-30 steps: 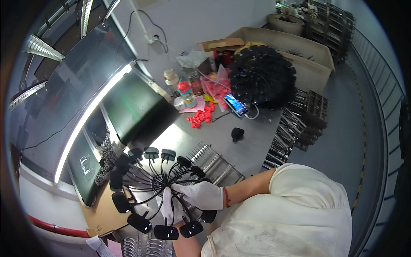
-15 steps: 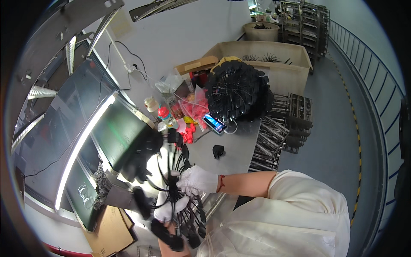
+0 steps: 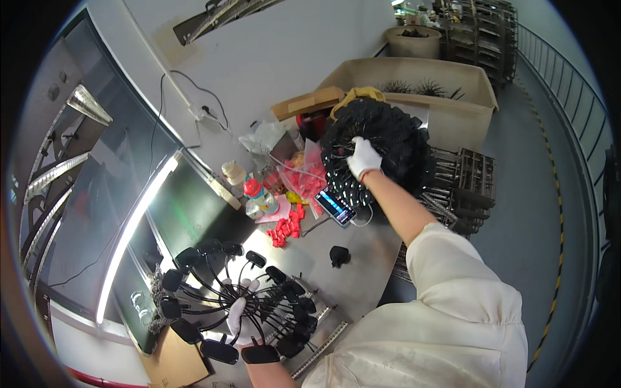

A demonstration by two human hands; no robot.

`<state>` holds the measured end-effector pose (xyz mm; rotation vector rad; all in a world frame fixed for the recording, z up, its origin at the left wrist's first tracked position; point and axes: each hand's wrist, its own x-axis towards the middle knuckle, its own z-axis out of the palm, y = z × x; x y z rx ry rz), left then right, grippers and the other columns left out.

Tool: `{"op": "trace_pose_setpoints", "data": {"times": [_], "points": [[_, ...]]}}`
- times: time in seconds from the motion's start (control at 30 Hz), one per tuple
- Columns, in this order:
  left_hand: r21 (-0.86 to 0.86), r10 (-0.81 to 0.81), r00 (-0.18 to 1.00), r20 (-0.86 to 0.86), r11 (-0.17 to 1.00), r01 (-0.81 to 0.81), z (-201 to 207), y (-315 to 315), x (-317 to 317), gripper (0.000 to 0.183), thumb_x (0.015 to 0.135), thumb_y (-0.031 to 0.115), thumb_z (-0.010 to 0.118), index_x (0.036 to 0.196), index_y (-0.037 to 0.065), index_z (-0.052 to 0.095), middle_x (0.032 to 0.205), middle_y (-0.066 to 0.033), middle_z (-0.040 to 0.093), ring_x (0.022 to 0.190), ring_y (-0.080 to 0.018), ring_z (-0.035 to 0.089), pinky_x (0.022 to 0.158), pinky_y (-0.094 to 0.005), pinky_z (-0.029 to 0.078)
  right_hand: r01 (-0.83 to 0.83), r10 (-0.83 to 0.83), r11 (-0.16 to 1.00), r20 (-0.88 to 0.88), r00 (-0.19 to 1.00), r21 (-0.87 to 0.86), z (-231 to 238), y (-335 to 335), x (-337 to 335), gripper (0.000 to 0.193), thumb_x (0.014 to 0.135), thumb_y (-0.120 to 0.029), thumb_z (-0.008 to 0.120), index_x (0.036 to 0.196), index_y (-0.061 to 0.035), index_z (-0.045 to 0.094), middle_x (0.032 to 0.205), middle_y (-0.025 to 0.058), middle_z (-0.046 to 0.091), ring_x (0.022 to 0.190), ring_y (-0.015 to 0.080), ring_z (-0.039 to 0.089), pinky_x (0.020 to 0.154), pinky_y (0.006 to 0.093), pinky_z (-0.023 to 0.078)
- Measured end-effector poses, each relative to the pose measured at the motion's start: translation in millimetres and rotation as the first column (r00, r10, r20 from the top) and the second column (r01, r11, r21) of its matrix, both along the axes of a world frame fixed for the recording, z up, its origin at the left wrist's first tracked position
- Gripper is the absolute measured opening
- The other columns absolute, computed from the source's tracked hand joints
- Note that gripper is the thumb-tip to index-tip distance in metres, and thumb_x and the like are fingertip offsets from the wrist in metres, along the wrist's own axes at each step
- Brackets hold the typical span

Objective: The person repeatedly picks up black cable assemblies and inserts them into slots on a metal rack. They also handle clear plastic hangers, placing them into a container. The person continues to load the rack with more cable assemblies throughout the clip.

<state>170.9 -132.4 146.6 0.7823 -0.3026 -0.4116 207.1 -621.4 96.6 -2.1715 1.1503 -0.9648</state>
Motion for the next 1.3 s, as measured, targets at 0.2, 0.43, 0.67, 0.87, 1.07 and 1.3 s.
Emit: {"op": "trace_pose_setpoints", "data": {"times": [0.2, 0.43, 0.67, 0.87, 1.07, 1.3], "points": [[-0.045, 0.013, 0.999, 0.041, 0.999, -0.011, -16.0, 5.8, -3.5, 0.065, 0.090, 0.003, 0.066, 0.149, 0.016, 0.040, 0.125, -0.0147, 0.056, 0.111, -0.0273, 0.060, 0.092, -0.0415, 0.056, -0.233, 0.146, 0.931, -0.301, 0.943, -0.281, -20.3, -79.5, 11.2, 0.018, 0.094, -0.019, 0.056, 0.098, -0.0096, 0.071, 0.102, 0.0194, 0.072, 0.094, 0.0398, 0.071, 0.081, 0.0517, 0.056], [0.042, 0.171, 0.960, 0.221, 0.982, -0.184, -33.0, 28.1, 3.9, 0.075, 0.088, 0.016, 0.078, 0.152, 0.015, 0.040, 0.128, -0.0126, 0.059, 0.113, -0.0258, 0.062, 0.093, -0.0402, 0.057, -0.371, 0.347, 0.925, 0.595, 0.725, -0.088, 107.9, 53.7, -13.6, 0.019, 0.099, -0.018, 0.053, 0.100, -0.0079, 0.069, 0.083, 0.0127, 0.067, 0.082, 0.0333, 0.068, 0.079, 0.0413, 0.054], [0.016, 0.102, 0.962, 0.255, 0.994, -0.109, -0.7, 6.6, -26.3, 0.069, 0.081, 0.017, 0.084, 0.139, 0.001, 0.050, 0.120, -0.0120, 0.066, 0.104, -0.0248, 0.068, 0.088, -0.0373, 0.060, -0.959, 0.582, 0.126, 0.764, 0.278, 0.253, 88.5, 320.4, -103.8, 0.018, 0.109, -0.022, 0.053, 0.105, -0.0085, 0.063, 0.074, -0.0040, 0.054, 0.060, 0.0020, 0.046, 0.054, 0.0191, 0.039], [0.162, 0.056, 0.970, 0.238, 0.982, -0.096, -41.8, 84.2, -45.7, 0.071, 0.081, 0.021, 0.085, 0.140, 0.000, 0.050, 0.121, -0.0084, 0.066, 0.106, -0.0203, 0.067, 0.091, -0.0346, 0.058, -0.971, 0.567, -0.049, 0.807, 0.166, 0.234, 76.9, 394.1, -121.7, 0.015, 0.109, -0.017, 0.052, 0.107, -0.0054, 0.061, 0.087, -0.0033, 0.058, 0.068, 0.0034, 0.047, 0.062, 0.0208, 0.042], [0.137, 0.084, 0.979, 0.184, 0.984, -0.110, -62.0, 135.9, -72.4, 0.076, 0.084, 0.024, 0.083, 0.146, 0.003, 0.045, 0.131, -0.0099, 0.060, 0.116, -0.0224, 0.062, 0.097, -0.0364, 0.056, -0.965, 0.571, -0.110, 0.810, 0.134, 0.237, 74.5, 439.9, -142.5, 0.015, 0.109, -0.017, 0.051, 0.105, -0.0066, 0.061, 0.091, -0.0034, 0.059, 0.069, 0.0045, 0.048, 0.065, 0.0218, 0.043], [0.144, 0.220, 0.962, 0.159, 0.959, -0.243, -74.9, 158.3, -90.1, 0.082, 0.085, 0.028, 0.082, 0.152, 0.007, 0.040, 0.139, -0.0116, 0.054, 0.122, -0.0250, 0.058, 0.099, -0.0380, 0.054, -0.995, 0.731, 0.076, 0.682, 0.006, -0.072, 63.0, 473.6, -141.0, 0.013, 0.107, -0.013, 0.054, 0.106, -0.0036, 0.063, 0.116, 0.0064, 0.065, 0.082, 0.0086, 0.058, 0.074, 0.0257, 0.050]]}}
